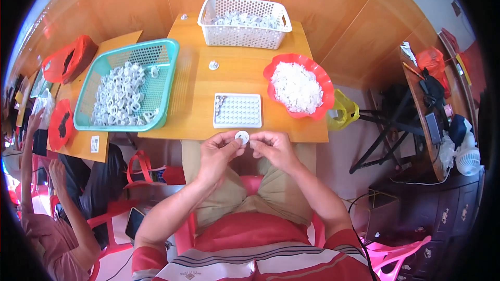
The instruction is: The person picks up a white plastic base and a metal component by hand, fits the metal piece into the base, and places the assembled unit into a white tray.
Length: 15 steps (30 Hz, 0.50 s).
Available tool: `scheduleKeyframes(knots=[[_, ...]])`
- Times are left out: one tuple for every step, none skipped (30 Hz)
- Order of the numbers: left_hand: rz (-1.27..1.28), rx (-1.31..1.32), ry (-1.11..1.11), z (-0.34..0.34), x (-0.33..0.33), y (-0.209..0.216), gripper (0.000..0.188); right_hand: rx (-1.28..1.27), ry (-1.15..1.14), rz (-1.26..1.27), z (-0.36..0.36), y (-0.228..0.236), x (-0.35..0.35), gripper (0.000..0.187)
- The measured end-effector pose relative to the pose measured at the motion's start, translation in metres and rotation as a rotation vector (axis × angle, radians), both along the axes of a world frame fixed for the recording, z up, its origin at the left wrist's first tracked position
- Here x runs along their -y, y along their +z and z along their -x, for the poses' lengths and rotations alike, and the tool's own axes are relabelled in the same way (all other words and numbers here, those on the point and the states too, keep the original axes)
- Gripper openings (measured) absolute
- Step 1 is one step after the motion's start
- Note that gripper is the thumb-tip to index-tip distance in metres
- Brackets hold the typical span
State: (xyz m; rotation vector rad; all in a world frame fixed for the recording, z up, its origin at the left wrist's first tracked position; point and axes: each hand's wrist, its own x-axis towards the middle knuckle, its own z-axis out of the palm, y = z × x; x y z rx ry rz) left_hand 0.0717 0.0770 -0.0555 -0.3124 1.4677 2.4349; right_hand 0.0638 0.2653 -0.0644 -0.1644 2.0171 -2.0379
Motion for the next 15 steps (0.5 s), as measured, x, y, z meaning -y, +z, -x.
scheduleKeyframes(knots=[[0.030,-0.017,0.008,0.008,0.000,0.006,0.024,0.020,0.013,0.001,-0.002,-0.002,-0.003,0.021],[0.059,-0.033,0.013,0.022,-0.001,0.015,0.025,0.040,0.022,0.001,-0.003,-0.004,-0.006,0.019],[0.127,-0.095,-0.004,0.040,-0.001,0.023,0.028,0.027,0.028,0.022,-0.002,-0.006,-0.008,0.019],[0.147,-0.118,0.009,0.061,-0.004,0.032,0.029,0.020,0.030,0.030,-0.001,-0.008,-0.009,0.019],[0.166,-0.140,0.018,0.086,-0.010,0.043,0.031,0.009,0.023,0.027,0.000,-0.008,-0.011,0.019],[0.182,-0.217,0.020,0.119,-0.017,0.048,0.031,0.000,0.017,0.022,0.000,-0.009,-0.013,0.019],[0.198,-0.293,0.027,0.155,-0.023,0.057,0.032,-0.001,0.020,0.027,0.000,-0.009,-0.013,0.019],[0.173,-0.348,0.024,0.190,-0.031,0.072,0.036,-0.003,0.009,0.039,0.001,-0.007,-0.013,0.019],[0.236,-0.396,0.062,0.224,-0.037,0.085,0.038,-0.005,0.006,0.051,0.001,-0.006,-0.011,0.019],[0.300,-0.444,0.100,0.253,-0.038,0.094,0.041,-0.009,0.023,0.059,0.002,-0.004,-0.008,0.019],[0.324,-0.448,0.149,0.274,-0.036,0.098,0.044,-0.001,0.014,0.038,0.000,-0.004,-0.006,0.020],[0.348,-0.448,0.197,0.286,-0.035,0.098,0.047,0.010,0.005,0.016,-0.002,-0.003,-0.005,0.021],[0.511,-0.464,0.197,0.294,-0.028,0.095,0.050,0.014,0.007,0.020,-0.002,-0.005,-0.006,0.021],[0.587,-0.521,0.200,0.293,-0.021,0.090,0.048,0.014,-0.004,0.015,-0.005,-0.007,-0.008,0.020],[0.665,-0.577,0.205,0.290,-0.010,0.084,0.046,0.016,-0.011,0.010,-0.008,-0.010,-0.009,0.019]])
